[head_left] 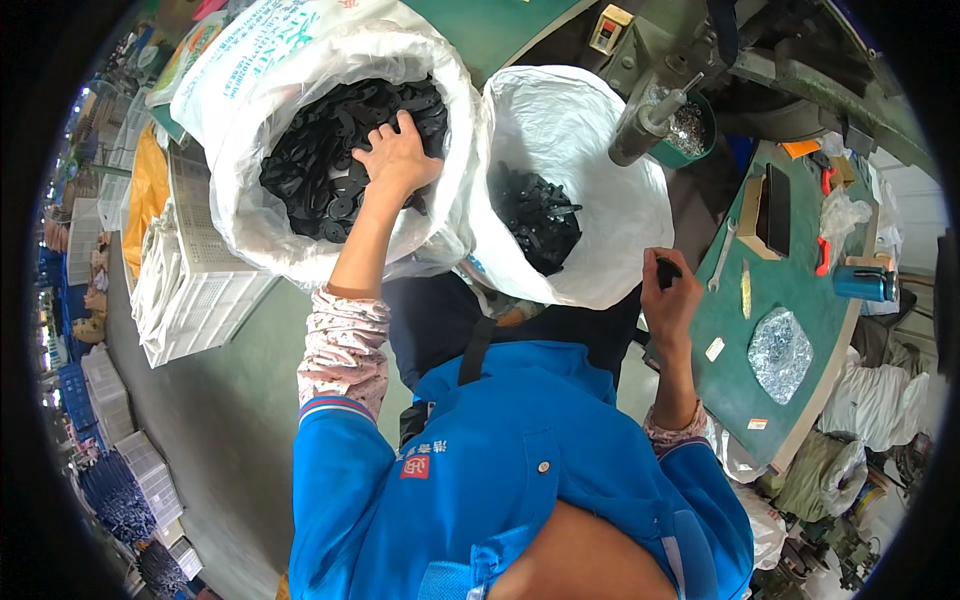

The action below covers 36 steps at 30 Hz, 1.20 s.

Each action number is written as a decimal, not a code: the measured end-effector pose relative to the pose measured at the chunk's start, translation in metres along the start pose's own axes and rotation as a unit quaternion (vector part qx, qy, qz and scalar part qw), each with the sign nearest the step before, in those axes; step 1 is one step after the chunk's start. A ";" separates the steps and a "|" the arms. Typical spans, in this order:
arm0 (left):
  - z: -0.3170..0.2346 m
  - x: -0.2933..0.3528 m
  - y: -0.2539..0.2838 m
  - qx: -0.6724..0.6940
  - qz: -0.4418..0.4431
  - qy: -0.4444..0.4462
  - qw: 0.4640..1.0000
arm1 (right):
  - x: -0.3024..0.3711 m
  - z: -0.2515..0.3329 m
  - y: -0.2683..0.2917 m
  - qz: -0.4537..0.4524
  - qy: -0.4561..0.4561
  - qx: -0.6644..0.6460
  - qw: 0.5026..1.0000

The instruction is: The person repeatedly picks black plastic parts from a white sack, attaches a small metal component to each part by hand, and places the assembled units into a second sack. The process continues in a repetitive cycle throughout the clip.

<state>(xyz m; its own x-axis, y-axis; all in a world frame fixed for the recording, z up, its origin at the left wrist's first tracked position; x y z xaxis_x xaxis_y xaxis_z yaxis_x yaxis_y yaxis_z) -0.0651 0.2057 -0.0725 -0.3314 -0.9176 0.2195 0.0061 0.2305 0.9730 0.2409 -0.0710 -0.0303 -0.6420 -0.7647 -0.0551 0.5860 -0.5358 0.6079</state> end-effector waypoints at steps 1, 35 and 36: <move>-0.002 0.000 0.001 -0.003 -0.027 0.002 1.000 | 0.002 0.001 0.000 -0.003 0.009 -0.007 1.000; 0.012 0.010 0.009 0.069 -0.156 -0.094 0.981 | 0.031 0.029 -0.026 0.068 0.042 -0.019 0.997; 0.015 0.014 0.012 0.098 -0.160 -0.100 0.977 | 0.032 0.028 -0.025 0.066 0.044 -0.019 0.997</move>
Point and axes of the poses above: each hand's wrist, its own x-axis away from the middle knuckle, its own y-axis out of the back of the hand, z = x × y, the point moved 9 cm from there along -x, towards the middle knuckle, and after that the axes turned 14 degrees about -y, right-handed, at the moved point
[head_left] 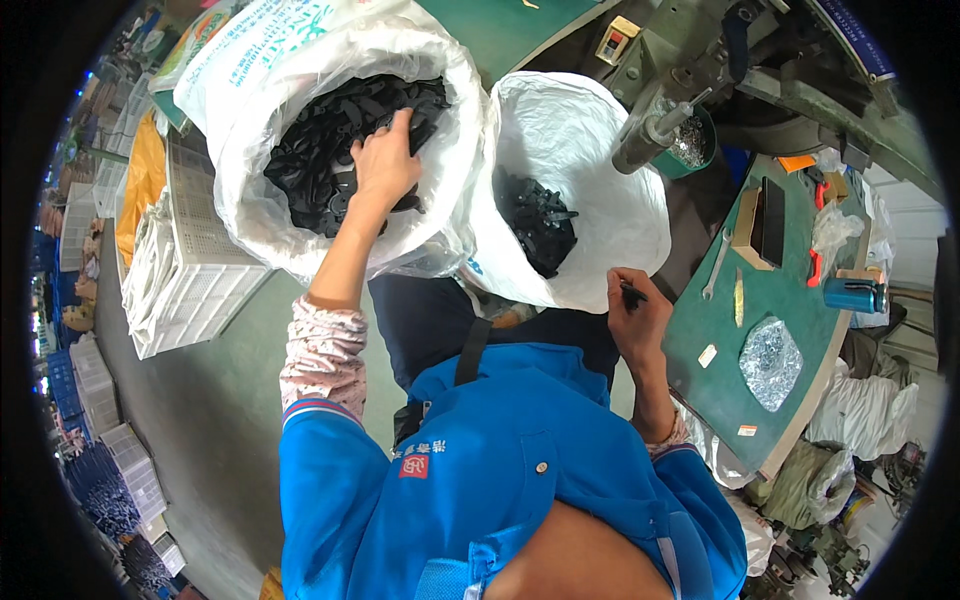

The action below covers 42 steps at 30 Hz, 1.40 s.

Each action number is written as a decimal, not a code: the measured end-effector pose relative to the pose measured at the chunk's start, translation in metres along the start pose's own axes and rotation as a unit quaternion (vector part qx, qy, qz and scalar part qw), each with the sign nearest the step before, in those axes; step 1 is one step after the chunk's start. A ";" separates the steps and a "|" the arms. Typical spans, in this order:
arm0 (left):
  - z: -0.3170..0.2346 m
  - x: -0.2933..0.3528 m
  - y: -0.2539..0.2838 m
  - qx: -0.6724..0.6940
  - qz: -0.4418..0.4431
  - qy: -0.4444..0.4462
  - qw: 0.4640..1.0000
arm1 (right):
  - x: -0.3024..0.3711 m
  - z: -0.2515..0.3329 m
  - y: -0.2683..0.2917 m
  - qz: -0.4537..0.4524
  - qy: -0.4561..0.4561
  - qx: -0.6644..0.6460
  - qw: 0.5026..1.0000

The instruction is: The person repeatedly picks black plastic parts from a white sack, attaches a small metal component to each part by hand, and places the assembled units into a second sack. The process continues in a repetitive cycle throughout the clip.

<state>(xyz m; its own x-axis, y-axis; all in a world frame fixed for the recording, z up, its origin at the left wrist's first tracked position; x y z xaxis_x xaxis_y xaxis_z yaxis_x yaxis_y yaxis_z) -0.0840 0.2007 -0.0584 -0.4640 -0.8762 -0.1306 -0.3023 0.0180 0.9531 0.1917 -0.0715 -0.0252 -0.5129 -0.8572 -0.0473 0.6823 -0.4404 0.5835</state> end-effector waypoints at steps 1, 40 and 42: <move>0.006 0.002 0.007 0.032 -0.012 0.020 0.999 | 0.001 -0.001 0.001 -0.002 0.003 0.000 1.000; -0.029 0.047 -0.013 0.899 -0.244 0.230 0.281 | -0.007 0.154 -0.117 0.096 0.339 -0.104 0.930; -0.042 0.046 -0.015 0.915 -0.220 0.231 0.246 | -0.001 0.152 -0.098 0.050 0.426 -0.089 0.899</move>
Point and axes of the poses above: each hand's wrist, its own x-axis away from the middle knuckle, its own y-axis out of the back of the hand, z = x × y, the point moved 9 cm from there along -x, towards the middle knuckle, and after that the axes turned 14 degrees about -y, right-handed, at the moved point
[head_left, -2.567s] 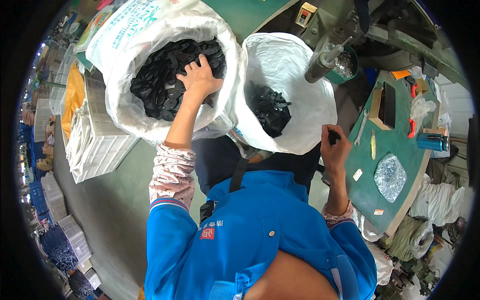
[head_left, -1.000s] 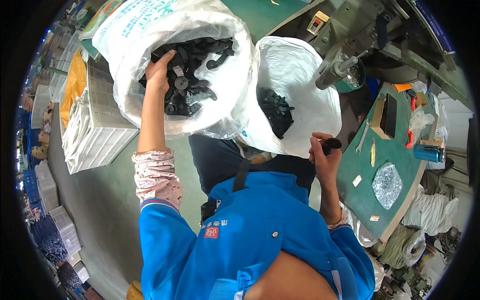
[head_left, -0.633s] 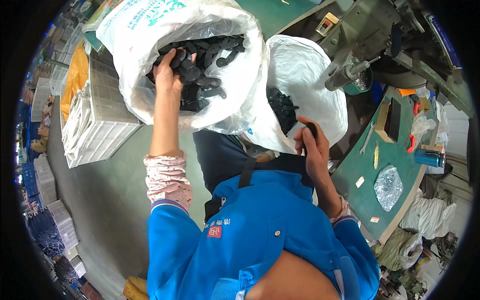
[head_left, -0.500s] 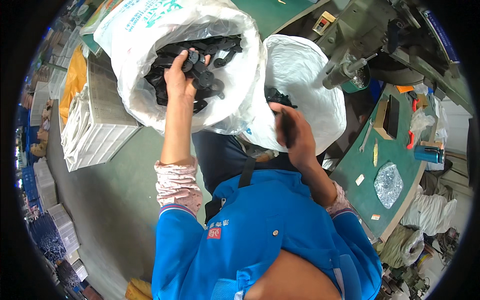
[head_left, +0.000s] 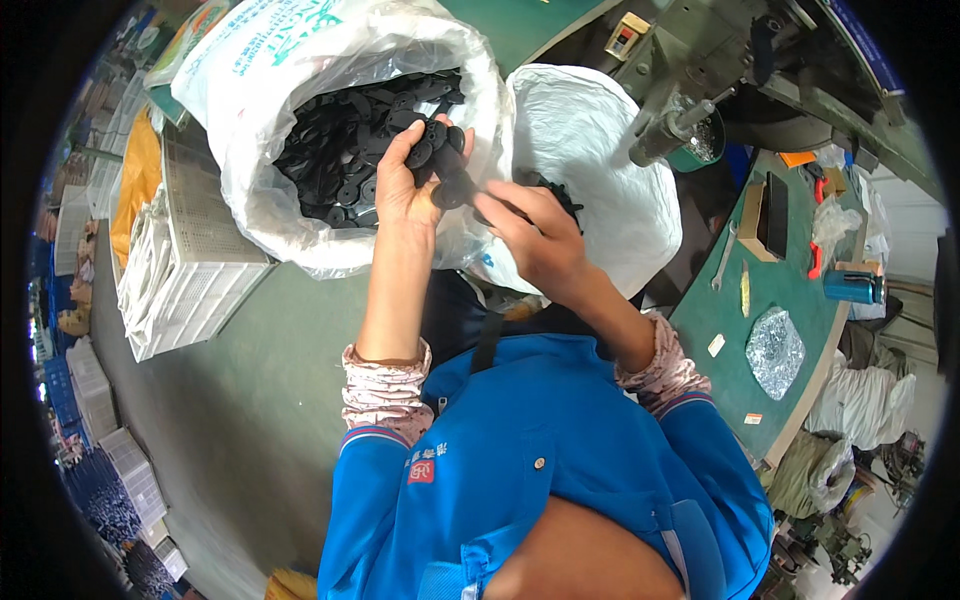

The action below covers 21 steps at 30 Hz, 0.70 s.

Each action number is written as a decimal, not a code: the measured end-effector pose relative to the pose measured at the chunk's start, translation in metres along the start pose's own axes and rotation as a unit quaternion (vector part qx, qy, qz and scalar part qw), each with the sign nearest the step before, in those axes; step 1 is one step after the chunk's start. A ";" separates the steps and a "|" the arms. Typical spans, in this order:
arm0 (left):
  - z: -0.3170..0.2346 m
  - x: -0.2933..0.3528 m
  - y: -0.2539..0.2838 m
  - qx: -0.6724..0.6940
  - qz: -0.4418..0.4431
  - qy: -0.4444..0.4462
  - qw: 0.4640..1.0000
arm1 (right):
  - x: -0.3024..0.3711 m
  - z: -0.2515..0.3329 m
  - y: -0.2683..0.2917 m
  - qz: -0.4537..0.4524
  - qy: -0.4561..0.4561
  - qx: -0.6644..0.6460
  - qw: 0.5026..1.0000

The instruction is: The person repeatedly picks black plastic parts from a white sack, attaches a small metal component to each part by hand, and places the assembled units into a second sack. The process continues in a repetitive cycle throughout the clip.

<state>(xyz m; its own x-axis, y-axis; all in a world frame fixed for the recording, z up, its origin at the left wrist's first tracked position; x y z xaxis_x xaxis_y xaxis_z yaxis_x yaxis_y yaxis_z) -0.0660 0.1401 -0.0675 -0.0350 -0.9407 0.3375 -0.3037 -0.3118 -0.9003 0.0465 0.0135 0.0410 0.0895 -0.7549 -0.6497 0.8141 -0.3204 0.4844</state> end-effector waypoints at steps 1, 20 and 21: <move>0.003 0.001 -0.001 0.005 -0.006 0.004 1.000 | -0.001 0.005 0.013 0.003 0.014 0.011 1.000; 0.128 0.034 -0.075 -0.096 0.141 0.082 0.982 | -0.079 -0.107 0.198 -0.038 -0.489 -0.260 0.832; 0.128 0.035 -0.076 -0.096 0.140 0.083 0.982 | -0.087 -0.106 0.193 -0.020 -0.520 -0.279 0.807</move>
Point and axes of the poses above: each hand's wrist, its own x-axis away from the middle knuckle, its own y-axis out of the back of the hand, z = x × y, the point moved 9 cm from there along -x, towards the middle knuckle, and after that the axes turned 14 degrees about -y, right-handed, at the moved point
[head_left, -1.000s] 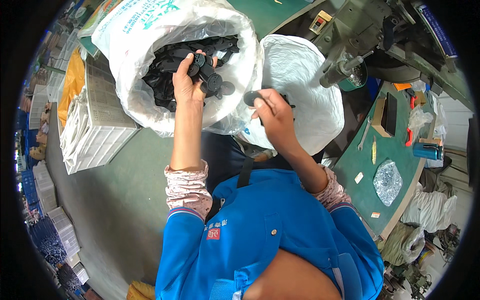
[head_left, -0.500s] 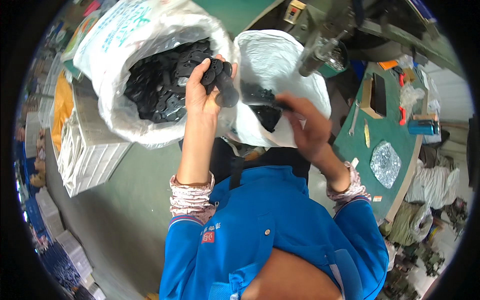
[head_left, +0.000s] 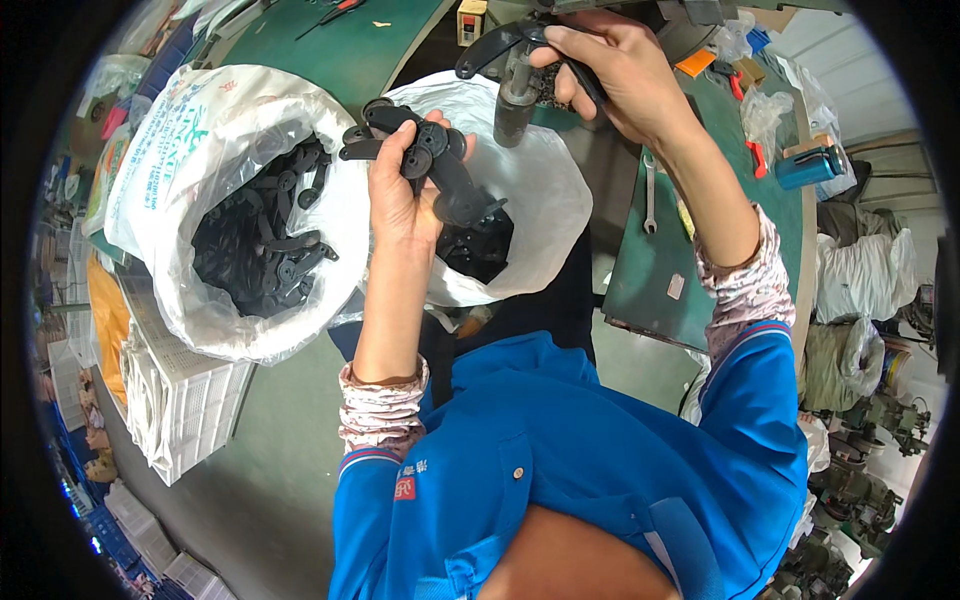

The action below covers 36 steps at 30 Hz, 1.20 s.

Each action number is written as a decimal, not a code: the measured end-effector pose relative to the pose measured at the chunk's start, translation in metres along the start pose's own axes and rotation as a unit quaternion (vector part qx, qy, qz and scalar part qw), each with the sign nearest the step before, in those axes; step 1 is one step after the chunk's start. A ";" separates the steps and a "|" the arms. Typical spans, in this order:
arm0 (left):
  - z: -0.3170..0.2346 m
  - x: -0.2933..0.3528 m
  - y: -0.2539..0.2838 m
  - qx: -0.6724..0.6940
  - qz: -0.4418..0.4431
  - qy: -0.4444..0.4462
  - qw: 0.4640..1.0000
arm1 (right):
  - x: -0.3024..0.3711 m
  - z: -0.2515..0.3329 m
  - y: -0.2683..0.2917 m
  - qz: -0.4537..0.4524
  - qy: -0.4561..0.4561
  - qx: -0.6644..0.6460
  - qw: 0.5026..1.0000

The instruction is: The person repeatedly picks black plastic parts from a white sack, attaches a small metal component to each part by hand, and places the assembled units into a second sack. The process continues in a repetitive cycle throughout the clip.

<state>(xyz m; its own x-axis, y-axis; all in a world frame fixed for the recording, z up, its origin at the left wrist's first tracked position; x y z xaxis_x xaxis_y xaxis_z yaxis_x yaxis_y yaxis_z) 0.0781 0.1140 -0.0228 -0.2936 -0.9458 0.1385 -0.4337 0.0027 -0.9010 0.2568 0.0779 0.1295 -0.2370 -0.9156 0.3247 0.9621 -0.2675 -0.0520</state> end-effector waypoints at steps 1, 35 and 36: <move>0.000 0.000 -0.001 0.000 0.000 0.001 1.000 | -0.003 0.000 0.000 0.013 -0.010 0.013 1.000; -0.013 0.021 -0.019 -0.092 0.043 -0.188 0.977 | 0.076 -0.189 -0.073 0.045 -0.121 -0.298 0.946; -0.012 0.026 -0.022 -0.095 0.052 -0.196 0.975 | 0.075 -0.191 -0.082 0.112 -0.120 -0.298 0.940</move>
<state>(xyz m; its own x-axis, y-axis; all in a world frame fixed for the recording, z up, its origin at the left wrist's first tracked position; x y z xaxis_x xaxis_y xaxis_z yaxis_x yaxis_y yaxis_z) 0.0699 0.0929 0.0053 -0.0123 -0.9885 -0.1505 -0.5797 0.1297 -0.8045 0.1348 -0.0258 -0.0219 0.0682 -0.8937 0.4435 0.7216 -0.2627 -0.6405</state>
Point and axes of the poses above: each hand's wrist, its own x-axis away from the middle knuckle, its own y-axis out of the back of the hand, z = x × y, the point moved 9 cm from there along -x, towards the middle knuckle, and after that the axes turned 14 degrees about -y, right-handed, at the moved point
